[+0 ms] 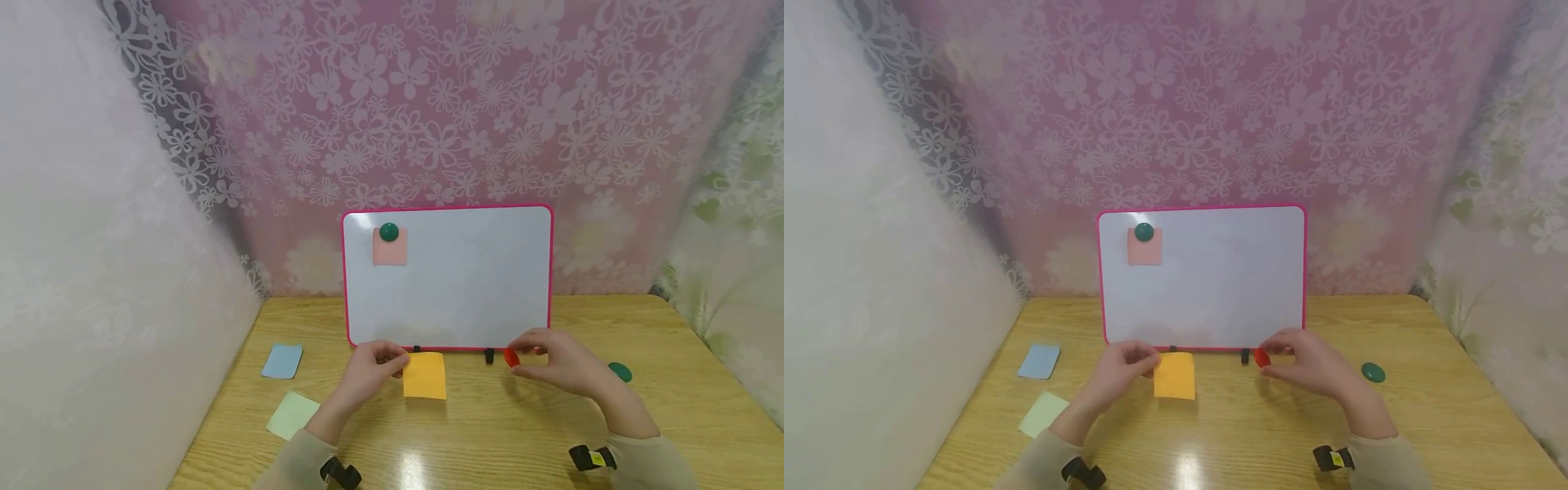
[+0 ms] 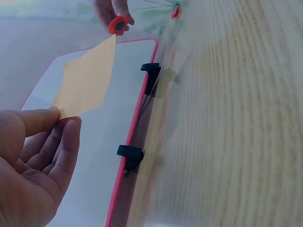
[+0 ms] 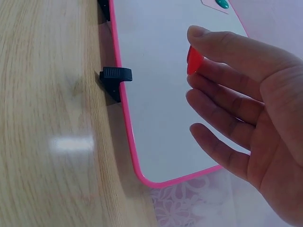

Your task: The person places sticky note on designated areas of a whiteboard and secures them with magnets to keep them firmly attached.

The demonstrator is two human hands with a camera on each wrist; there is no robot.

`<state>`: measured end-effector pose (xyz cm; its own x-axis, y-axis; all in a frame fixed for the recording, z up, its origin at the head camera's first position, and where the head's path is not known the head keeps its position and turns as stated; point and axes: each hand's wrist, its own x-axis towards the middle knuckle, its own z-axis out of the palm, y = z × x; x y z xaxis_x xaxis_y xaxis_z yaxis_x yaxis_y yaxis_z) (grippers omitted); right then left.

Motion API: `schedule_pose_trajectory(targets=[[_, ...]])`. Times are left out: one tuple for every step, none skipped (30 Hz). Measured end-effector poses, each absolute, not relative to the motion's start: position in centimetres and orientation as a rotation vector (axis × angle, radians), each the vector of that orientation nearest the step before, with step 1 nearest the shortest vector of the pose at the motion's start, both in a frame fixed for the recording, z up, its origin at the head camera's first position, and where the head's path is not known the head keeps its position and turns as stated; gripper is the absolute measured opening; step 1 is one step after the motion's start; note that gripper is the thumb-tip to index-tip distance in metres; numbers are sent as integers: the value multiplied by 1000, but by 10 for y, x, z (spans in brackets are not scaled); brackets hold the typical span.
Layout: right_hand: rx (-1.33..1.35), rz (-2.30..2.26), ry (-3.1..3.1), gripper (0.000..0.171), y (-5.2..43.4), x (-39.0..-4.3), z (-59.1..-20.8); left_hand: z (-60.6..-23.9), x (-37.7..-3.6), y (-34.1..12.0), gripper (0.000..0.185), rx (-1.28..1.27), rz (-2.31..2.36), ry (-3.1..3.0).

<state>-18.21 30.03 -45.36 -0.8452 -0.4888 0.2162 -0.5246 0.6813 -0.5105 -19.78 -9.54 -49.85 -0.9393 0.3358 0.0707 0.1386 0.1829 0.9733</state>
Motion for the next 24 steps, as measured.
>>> schedule_pose_trajectory(targets=[[856,887,-2815,26,300,-182,-454,-499,-198,-95,12,460,1857,2286],[861,889,-2806,27,300,-183,-454,-500,-198,-95,12,456,1862,2282],[862,889,-2795,27,300,-183,-454,-500,-198,-94,13,453,1861,2284],[868,889,-2781,27,299,-183,-455,-500,-197,-94,13,454,1866,2281],[865,889,-2769,27,299,-183,-455,-499,-197,-93,13,455,1868,2279],[861,894,-2759,28,298,-184,-456,-499,-196,-93,13,455,1870,2276],[859,898,-2750,28,297,-184,-457,-499,-196,-93,14,457,1868,2276],[860,898,-2743,29,296,-184,-458,-498,-195,-92,14,456,1872,2271],[859,896,-2740,29,296,-184,-459,-498,-195,-92,14,454,1874,2266],[862,897,-2738,30,296,-184,-459,-498,-194,-92,15,453,1879,2259],[860,897,-2738,30,295,-184,-460,-499,-194,-91,14,448,1879,2257],[866,895,-2734,30,295,-185,-461,-499,-193,-91,15,446,1883,2253],[870,896,-2730,29,294,-185,-461,-499,-193,-91,15,443,1886,2252],[872,895,-2724,29,294,-185,-462,-499,-193,-90,15,441,1891,2250],[873,899,-2719,29,293,-185,-463,-499,-194,-89,15,441,1895,2252],[875,902,-2713,30,293,-186,-463,-499,-194,-88,15,441,1899,2252],[878,901,-2707,30,292,-186,-463,-499,-194,-87,15,439,1905,2250],[880,903,-2703,30,291,-186,-463,-499,-195,-86,15,439,1916,2244],[883,907,-2702,31,290,-186,-463,-499,-196,-84,15,437,1920,2240],[885,904,-2702,31,289,-187,-463,-500,-196,-83,15,436,1928,2234],[888,906,-2706,31,288,-187,-463,-500,-196,-82,15,435,1934,2227],[888,904,-2710,31,287,-187,-463,-501,-196,-81,15,435,1938,2223],[889,910,-2715,30,286,-187,-462,-501,-197,-80,14,436,1940,2219],[885,916,-2720,30,285,-187,-462,-502,-197,-79,14,438,1941,2216]])
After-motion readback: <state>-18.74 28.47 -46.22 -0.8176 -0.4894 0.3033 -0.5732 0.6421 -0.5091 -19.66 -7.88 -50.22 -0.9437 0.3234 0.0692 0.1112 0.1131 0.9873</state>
